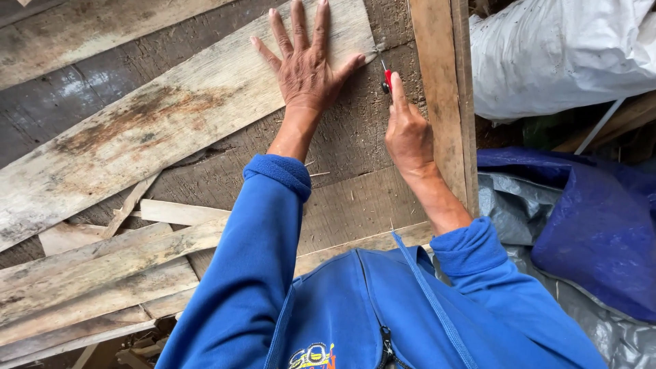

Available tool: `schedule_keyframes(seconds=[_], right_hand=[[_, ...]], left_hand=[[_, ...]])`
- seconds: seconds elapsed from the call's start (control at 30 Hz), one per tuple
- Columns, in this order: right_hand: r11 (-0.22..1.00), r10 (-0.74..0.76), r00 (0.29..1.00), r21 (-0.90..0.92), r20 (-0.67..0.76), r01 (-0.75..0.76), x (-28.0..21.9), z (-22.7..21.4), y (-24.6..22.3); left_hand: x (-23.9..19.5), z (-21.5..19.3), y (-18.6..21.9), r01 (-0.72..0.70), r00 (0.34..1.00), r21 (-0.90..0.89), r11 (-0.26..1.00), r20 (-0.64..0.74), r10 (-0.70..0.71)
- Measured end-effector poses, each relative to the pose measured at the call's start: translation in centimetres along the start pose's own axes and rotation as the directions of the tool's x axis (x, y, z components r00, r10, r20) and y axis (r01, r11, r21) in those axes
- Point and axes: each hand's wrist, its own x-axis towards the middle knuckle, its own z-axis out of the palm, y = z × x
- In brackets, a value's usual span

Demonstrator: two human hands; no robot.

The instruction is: Sizing thin wooden boards or veneer by scoring and cutting them with a utility knife in a workshop.

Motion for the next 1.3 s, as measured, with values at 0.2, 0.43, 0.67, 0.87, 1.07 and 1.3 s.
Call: schedule_keyframes(seconds=[0.2,0.43,0.67,0.87,1.07,1.3], right_hand=[[1.000,-0.011,1.000,0.023,0.007,0.011,-0.9,-1.4,-0.1],[0.993,-0.013,0.999,0.121,0.037,0.008,-3.2,-4.0,-0.5],[0.693,0.537,0.826,0.468,0.173,-0.548,-6.7,-4.6,-0.3],[0.567,0.459,0.859,0.670,0.227,-0.480,-1.2,-1.4,-4.5],[0.403,0.638,0.764,0.804,0.097,-0.438,4.7,0.3,-6.8],[0.585,0.391,0.920,0.770,0.009,-0.256,3.2,5.3,1.3]], left_hand=[[-0.3,-0.1,0.0,-0.058,0.995,-0.126,0.990,-0.088,0.047],[1.0,-0.4,-0.7,0.027,0.999,-0.047,0.999,-0.036,-0.029],[4.3,1.1,-3.4,-0.028,0.946,-0.132,0.991,-0.324,-0.017],[3.4,-1.2,-4.4,-0.105,0.920,-0.225,0.969,-0.393,0.008],[1.3,-1.6,-4.0,-0.048,0.984,-0.402,0.914,-0.176,-0.025],[-1.0,-1.3,-4.6,-0.031,0.998,-0.620,0.784,-0.069,-0.014]])
